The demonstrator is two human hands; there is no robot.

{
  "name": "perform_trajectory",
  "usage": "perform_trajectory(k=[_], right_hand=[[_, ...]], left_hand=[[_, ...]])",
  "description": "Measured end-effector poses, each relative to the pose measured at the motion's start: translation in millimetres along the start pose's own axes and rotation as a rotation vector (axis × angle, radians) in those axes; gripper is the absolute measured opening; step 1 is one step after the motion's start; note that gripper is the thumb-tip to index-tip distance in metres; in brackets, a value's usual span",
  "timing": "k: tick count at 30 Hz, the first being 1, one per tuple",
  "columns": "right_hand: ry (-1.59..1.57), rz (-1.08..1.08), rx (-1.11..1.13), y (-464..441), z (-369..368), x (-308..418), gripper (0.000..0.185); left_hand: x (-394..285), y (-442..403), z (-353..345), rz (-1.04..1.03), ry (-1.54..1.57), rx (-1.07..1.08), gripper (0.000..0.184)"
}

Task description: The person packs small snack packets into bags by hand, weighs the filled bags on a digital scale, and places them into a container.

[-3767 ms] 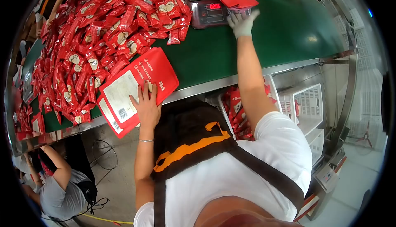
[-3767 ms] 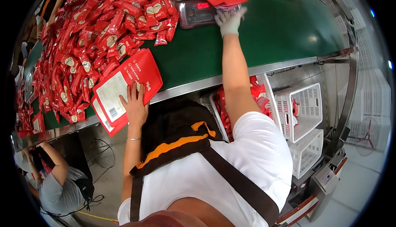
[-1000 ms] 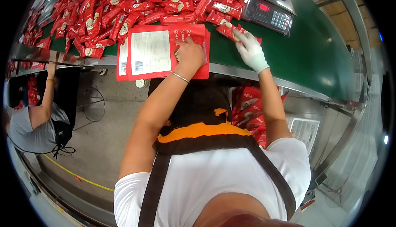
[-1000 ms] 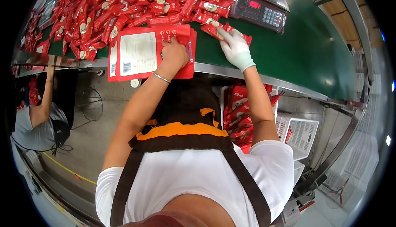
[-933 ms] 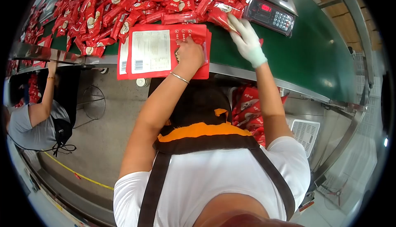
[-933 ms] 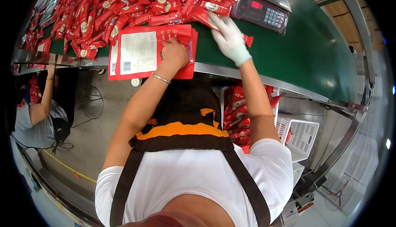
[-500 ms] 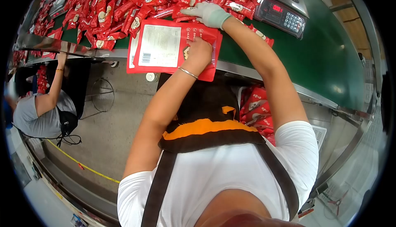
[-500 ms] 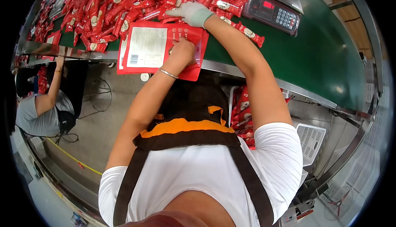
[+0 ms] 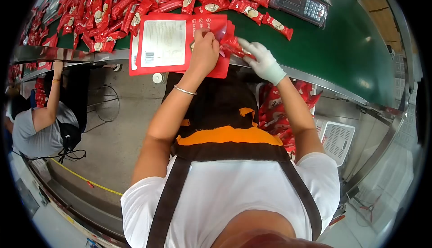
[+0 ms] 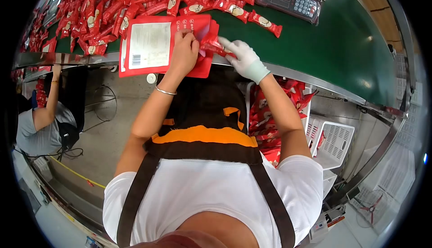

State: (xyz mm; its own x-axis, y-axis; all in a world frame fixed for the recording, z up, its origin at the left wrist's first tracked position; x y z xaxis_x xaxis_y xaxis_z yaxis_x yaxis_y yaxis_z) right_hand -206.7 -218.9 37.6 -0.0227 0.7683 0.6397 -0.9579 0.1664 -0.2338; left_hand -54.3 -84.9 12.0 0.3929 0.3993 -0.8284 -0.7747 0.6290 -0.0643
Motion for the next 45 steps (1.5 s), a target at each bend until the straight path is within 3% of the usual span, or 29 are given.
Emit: perform_trajectory(k=[2,4,6,7,10,12,13,14,17,19,22,27,29,31,34,37,39,41,42,43,44,45], right_hand=[[0.065,0.093,0.175,-10,-8,-5,0.061],[0.083,0.154,0.211,-31,-8,-1,0.058],[0.304,0.165,0.442,-60,-32,-4,0.05],[0.277,0.208,0.42,-72,-45,-10,0.048],[-0.359,0.191,0.12,-82,-86,-29,0.045],[-0.693,0.075,0.076,-87,-105,-41,0.043],[-0.762,0.034,0.09,-90,-110,-42,0.042],[-0.783,0.025,0.109,-93,-112,-43,0.041],[-0.772,0.022,0.159,-94,-108,-40,0.038],[-0.778,0.02,0.177,-93,-106,-39,0.036],[-0.777,0.006,0.178,-89,-102,-41,0.033],[-0.788,0.003,0.167,-82,-99,-45,0.03],[-0.795,0.007,0.156,-80,-103,-46,0.029],[-0.807,0.02,0.139,-78,-103,-46,0.028],[-0.82,0.031,0.12,-74,-103,-44,0.027],[-0.81,0.051,0.124,-72,-102,-40,0.026],[-0.763,0.073,0.132,-63,-93,-39,0.026],[-0.519,0.126,0.037,-49,-59,-37,0.026],[-0.232,-0.267,0.243,-46,-36,-63,0.029],[0.128,0.12,-0.106,-39,12,-56,0.037],[0.461,0.06,-0.256,-26,48,-72,0.044],[0.571,0.031,-0.309,-10,65,-102,0.046]], left_hand=[[-2,0,7,-0.087,0.063,-0.081,0.012],[-15,9,4,-0.202,0.092,-0.027,0.009],[-38,23,-11,-0.272,-0.058,0.002,0.003],[-50,27,-18,-0.328,-0.033,0.025,0.004],[-77,30,-22,-0.452,-0.012,0.014,0.008],[-62,10,-6,-0.409,-0.131,-0.066,0.012],[-45,-10,4,-0.306,-0.123,0.007,0.015],[-27,-32,15,-0.206,-0.113,0.081,0.019],[13,-92,32,-0.218,-0.337,0.132,0.025],[34,-112,29,-0.099,-0.385,0.395,0.023],[48,-128,23,-0.132,-0.37,0.58,0.022],[49,-113,37,-0.258,-0.408,0.198,0.008],[39,-97,51,-0.196,-0.394,0.049,0.017],[22,-68,71,-0.134,-0.387,-0.102,0.037],[8,-32,60,-0.204,-0.5,-0.138,0.053],[22,-40,39,-0.129,-0.603,-0.12,0.055],[27,-45,35,-0.131,-0.662,-0.097,0.055],[27,-45,34,-0.123,-0.647,-0.07,0.055],[28,-45,35,-0.109,-0.633,-0.039,0.055],[28,-45,35,-0.112,-0.62,-0.028,0.055],[29,-45,36,-0.108,-0.62,-0.03,0.055],[29,-45,36,-0.132,-0.59,-0.041,0.054]])
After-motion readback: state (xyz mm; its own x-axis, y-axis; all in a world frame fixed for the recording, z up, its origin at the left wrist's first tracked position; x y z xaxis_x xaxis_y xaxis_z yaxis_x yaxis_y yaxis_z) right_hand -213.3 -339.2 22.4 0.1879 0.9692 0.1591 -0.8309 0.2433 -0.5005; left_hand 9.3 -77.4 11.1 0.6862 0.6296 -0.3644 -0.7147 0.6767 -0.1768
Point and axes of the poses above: each hand's wrist, its own y-axis away from the middle knuckle, its own z-axis out of the back of the hand, x = y × z, the point moved 5 cm from there along -y, towards the middle knuckle, and after that the axes turned 13 degrees about z, right-handed, at the moved point
